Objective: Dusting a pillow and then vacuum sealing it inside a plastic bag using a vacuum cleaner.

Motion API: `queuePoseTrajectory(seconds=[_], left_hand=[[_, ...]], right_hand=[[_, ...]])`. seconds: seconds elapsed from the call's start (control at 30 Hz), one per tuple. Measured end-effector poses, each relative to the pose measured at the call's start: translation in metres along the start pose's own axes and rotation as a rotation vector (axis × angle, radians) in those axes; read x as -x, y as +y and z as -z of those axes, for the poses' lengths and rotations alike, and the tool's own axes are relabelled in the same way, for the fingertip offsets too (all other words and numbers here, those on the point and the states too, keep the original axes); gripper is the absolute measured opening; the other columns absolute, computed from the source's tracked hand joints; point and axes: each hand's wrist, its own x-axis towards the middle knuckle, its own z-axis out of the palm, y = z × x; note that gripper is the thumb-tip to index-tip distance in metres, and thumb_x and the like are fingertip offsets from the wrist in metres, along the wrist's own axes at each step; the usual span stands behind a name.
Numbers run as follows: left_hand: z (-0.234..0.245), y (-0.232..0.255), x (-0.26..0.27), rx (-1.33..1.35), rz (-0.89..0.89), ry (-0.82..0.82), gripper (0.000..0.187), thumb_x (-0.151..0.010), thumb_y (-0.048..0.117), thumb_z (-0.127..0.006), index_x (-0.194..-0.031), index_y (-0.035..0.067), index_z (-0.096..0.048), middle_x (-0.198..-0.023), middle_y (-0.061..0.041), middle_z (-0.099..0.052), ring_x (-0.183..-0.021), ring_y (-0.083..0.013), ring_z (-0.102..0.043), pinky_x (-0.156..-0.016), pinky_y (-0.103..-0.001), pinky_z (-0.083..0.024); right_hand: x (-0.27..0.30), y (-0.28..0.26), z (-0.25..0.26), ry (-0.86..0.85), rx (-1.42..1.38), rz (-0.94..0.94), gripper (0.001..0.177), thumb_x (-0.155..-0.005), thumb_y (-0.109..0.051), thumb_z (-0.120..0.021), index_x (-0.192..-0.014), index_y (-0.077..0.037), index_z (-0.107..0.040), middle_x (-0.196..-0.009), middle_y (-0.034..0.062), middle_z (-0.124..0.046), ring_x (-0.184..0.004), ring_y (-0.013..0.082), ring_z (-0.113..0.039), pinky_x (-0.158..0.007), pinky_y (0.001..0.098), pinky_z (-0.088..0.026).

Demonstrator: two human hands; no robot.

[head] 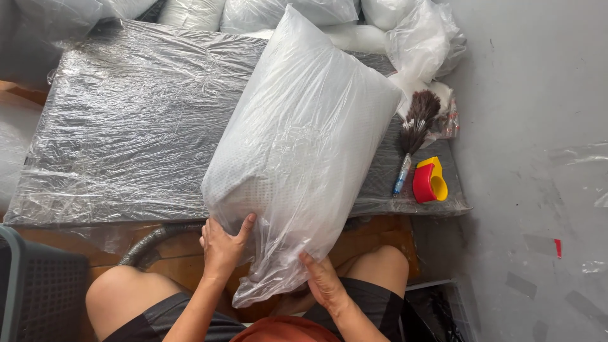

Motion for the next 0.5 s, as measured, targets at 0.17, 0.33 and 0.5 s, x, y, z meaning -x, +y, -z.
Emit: queuePoseTrajectory(seconds=[0.17, 0.33, 0.5], left_hand=[[-0.004, 0.017, 0.008, 0.02, -0.064, -0.012, 0.097, -0.083, 0.071, -0.061, -0.13, -0.012, -0.041, -0.116, -0.026, -0.049, -0.118, -0.043, -0.049, -0.104, -0.055, -0.042], [-0.01, 0.053, 0.014, 0.427, 0.103, -0.119, 0.071, -0.092, 0.045, -0.055, -0.145, 0.0, -0.041, -0.133, -0.023, -0.063, -0.116, -0.0359, -0.065, -0.095, -0.042, -0.051], [-0.028, 0.095, 0.018, 0.947, 0.019, -0.197, 0.055, -0.097, 0.033, -0.052, -0.144, 0.005, -0.048, -0.135, -0.011, -0.063, -0.116, -0.0237, -0.063, -0.096, -0.033, -0.047]], right_hand=[[-0.011, -0.004, 0.004, 0.238, 0.153, 0.115, 0.048, -0.087, 0.004, -0.065, -0.134, 0.003, -0.06, -0.12, 0.0156, -0.07, -0.107, 0.0252, -0.066, -0.101, 0.0353, -0.049], [-0.004, -0.03, -0.007, 0.325, 0.658, 0.427, 0.027, -0.087, -0.008, -0.068, -0.111, 0.003, -0.068, -0.083, 0.008, -0.072, -0.068, 0.0172, -0.063, -0.064, 0.0293, -0.053], [0.018, -0.088, -0.094, 0.153, 0.898, 0.684, 0.033, -0.088, -0.01, -0.063, -0.118, 0.001, -0.057, -0.089, 0.0103, -0.067, -0.066, 0.0165, -0.059, -0.06, 0.0296, -0.054]])
